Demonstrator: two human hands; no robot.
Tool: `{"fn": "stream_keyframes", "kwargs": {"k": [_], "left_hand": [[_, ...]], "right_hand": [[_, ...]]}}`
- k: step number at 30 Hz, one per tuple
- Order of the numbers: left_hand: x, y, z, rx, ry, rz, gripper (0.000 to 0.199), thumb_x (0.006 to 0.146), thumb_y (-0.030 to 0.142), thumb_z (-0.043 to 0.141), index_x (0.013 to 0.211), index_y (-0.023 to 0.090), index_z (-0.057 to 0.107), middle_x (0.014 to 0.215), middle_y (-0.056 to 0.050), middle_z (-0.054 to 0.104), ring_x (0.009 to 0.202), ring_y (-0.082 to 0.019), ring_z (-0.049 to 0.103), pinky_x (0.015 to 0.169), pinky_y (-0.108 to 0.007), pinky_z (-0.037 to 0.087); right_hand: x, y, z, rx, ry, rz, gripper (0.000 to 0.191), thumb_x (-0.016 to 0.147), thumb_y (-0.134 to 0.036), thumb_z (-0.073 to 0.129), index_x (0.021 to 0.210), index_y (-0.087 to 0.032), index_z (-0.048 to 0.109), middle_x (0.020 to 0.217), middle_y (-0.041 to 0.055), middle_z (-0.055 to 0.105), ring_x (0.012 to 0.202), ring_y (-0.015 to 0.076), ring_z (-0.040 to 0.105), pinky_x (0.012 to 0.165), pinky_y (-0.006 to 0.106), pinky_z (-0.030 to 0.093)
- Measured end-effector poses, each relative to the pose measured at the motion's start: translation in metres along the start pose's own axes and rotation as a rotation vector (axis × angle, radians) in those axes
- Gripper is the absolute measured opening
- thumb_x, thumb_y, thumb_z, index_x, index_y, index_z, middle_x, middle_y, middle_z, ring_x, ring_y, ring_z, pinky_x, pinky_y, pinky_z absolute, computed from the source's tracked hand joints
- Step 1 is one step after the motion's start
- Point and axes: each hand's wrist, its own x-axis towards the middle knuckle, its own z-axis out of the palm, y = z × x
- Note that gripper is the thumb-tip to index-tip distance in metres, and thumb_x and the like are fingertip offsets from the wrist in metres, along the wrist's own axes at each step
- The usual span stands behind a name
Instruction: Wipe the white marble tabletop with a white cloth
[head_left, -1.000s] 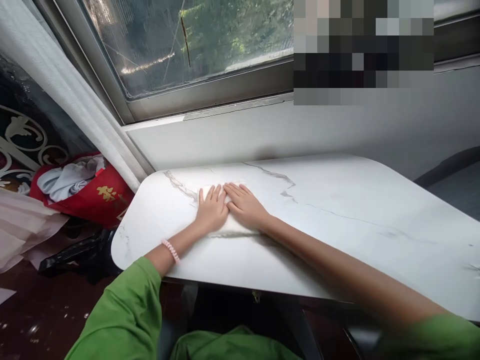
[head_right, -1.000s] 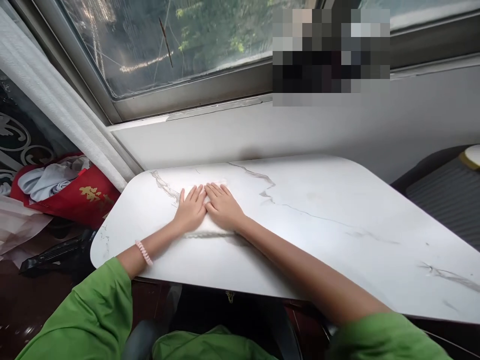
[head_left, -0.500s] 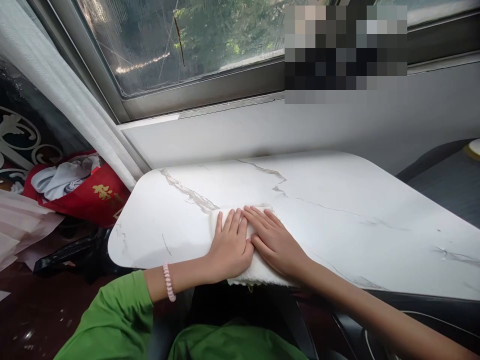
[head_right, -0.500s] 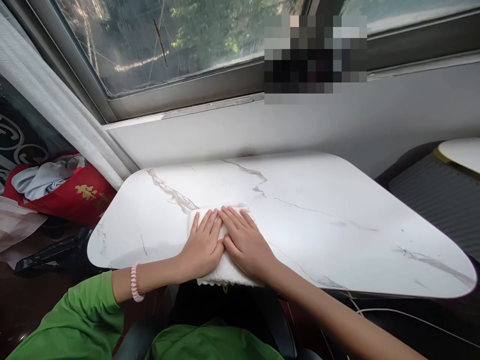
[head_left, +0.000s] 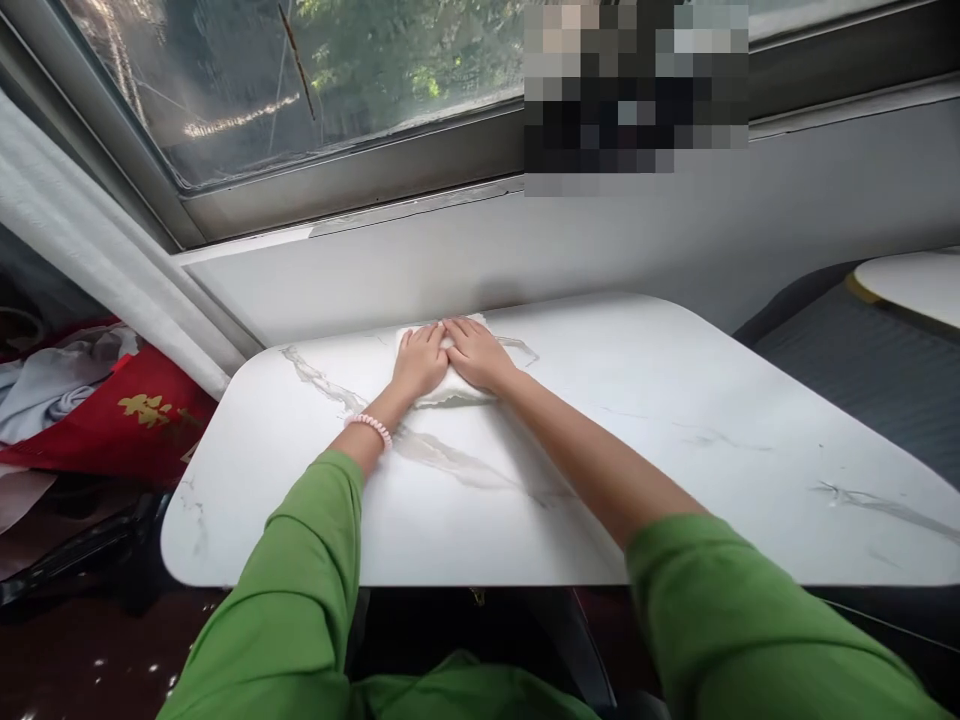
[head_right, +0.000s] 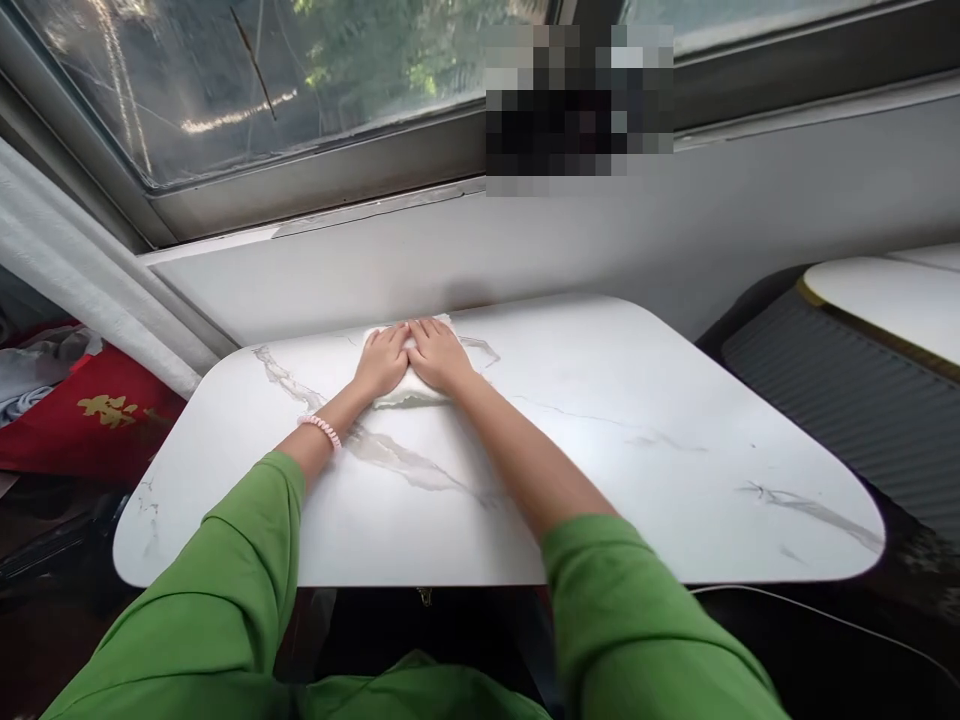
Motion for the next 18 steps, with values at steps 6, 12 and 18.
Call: {"fn": "stream_keyframes", "kwargs": {"k": [6, 12, 18], "left_hand": [[0.034, -0.009, 0.004, 0.002, 0.031, -0.024, 0.048, 0.091, 0.015, 0.029, 0.137, 0.013, 0.044, 0.145, -0.007, 0.046, 0.135, -0.017, 0.037, 0.117, -0.039, 0.016], [0.046, -0.014, 0.007, 0.042, 0.025, -0.011, 0.047, 0.092, 0.017, 0.028, 0.137, 0.015, 0.043, 0.146, -0.006, 0.044, 0.137, -0.018, 0.035, 0.117, -0.040, 0.018], [0.038, -0.008, 0.008, 0.067, 0.016, -0.028, 0.049, 0.094, 0.018, 0.026, 0.140, 0.013, 0.041, 0.149, -0.007, 0.040, 0.139, -0.019, 0.032, 0.118, -0.041, 0.016]], "right_hand": [[0.033, 0.018, 0.002, -0.026, -0.063, -0.019, 0.056, 0.089, -0.026, 0.031, 0.137, 0.000, 0.043, 0.145, 0.0186, 0.044, 0.134, 0.0286, 0.037, 0.112, 0.043, 0.025], [0.038, 0.022, -0.003, 0.008, -0.050, -0.019, 0.054, 0.089, -0.025, 0.032, 0.137, -0.004, 0.045, 0.144, 0.0163, 0.045, 0.134, 0.0271, 0.037, 0.112, 0.043, 0.025], [0.029, 0.015, -0.010, -0.016, -0.104, 0.020, 0.057, 0.090, -0.026, 0.032, 0.141, -0.002, 0.039, 0.149, 0.0160, 0.039, 0.138, 0.0268, 0.032, 0.114, 0.041, 0.022]]}}
